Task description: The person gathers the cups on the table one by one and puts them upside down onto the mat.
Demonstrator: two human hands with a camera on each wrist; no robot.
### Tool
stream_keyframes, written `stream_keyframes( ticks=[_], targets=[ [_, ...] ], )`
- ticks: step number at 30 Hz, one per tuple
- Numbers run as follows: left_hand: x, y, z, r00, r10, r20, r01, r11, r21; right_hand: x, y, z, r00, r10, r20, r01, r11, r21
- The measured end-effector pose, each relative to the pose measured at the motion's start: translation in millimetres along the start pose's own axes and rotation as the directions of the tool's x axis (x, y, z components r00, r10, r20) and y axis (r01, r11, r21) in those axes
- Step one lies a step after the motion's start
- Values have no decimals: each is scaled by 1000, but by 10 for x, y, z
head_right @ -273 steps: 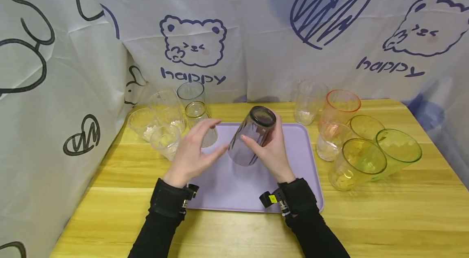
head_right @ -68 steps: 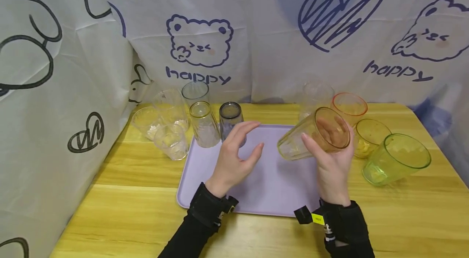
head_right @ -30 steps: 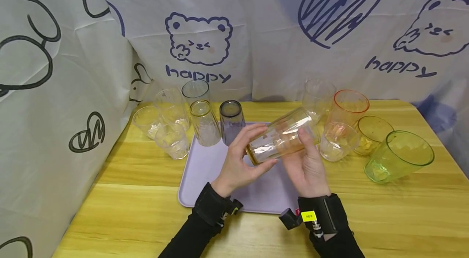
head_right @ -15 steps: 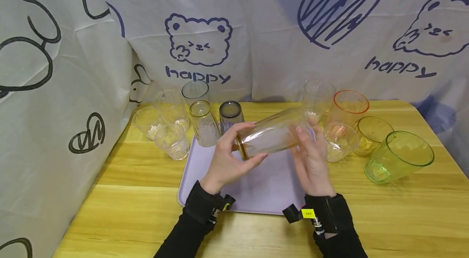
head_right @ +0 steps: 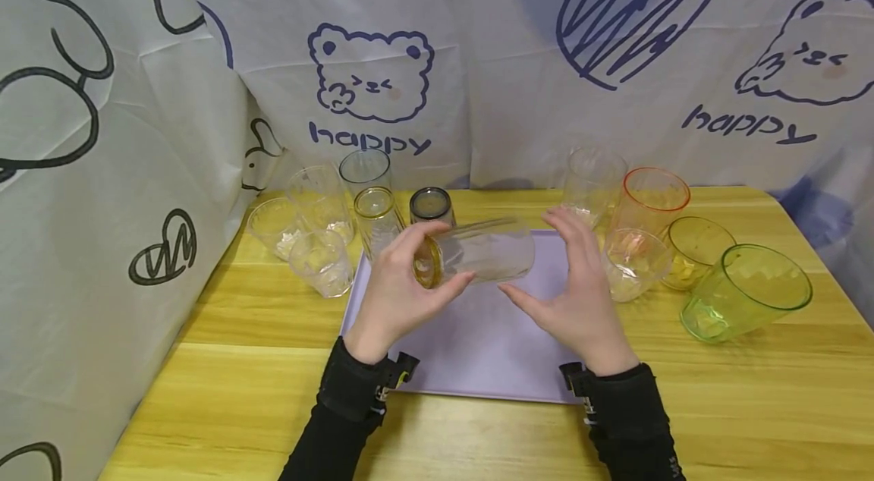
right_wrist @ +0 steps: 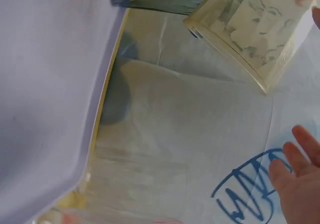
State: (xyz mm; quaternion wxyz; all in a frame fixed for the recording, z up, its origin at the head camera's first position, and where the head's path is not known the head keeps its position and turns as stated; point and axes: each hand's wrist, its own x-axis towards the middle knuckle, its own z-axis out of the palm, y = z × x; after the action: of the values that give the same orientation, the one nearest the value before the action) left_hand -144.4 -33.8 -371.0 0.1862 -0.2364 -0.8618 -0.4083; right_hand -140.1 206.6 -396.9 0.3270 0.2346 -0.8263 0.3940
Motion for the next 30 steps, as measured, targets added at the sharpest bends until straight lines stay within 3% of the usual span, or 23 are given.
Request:
stream_keyframes(
  ticks=[7, 12, 18, 30],
  targets=[
    [-9, 54, 33, 999, -7, 51, 4, 998, 70, -31, -42, 152, 984, -94, 150, 107, 990, -88],
    [-18, 81, 67, 998, 13, 66, -19, 996, 86, -64, -59, 271, 973, -90, 211, 124, 980, -156],
    [-27, 96, 128, 997, 34, 65, -40, 994, 102, -108, -8, 376, 967, -107, 232, 153, 970, -188],
    [-30, 86, 159, 996, 33, 88, -45, 989, 140, -140, 13, 377, 963, -82, 256, 132, 973, -188]
  ],
)
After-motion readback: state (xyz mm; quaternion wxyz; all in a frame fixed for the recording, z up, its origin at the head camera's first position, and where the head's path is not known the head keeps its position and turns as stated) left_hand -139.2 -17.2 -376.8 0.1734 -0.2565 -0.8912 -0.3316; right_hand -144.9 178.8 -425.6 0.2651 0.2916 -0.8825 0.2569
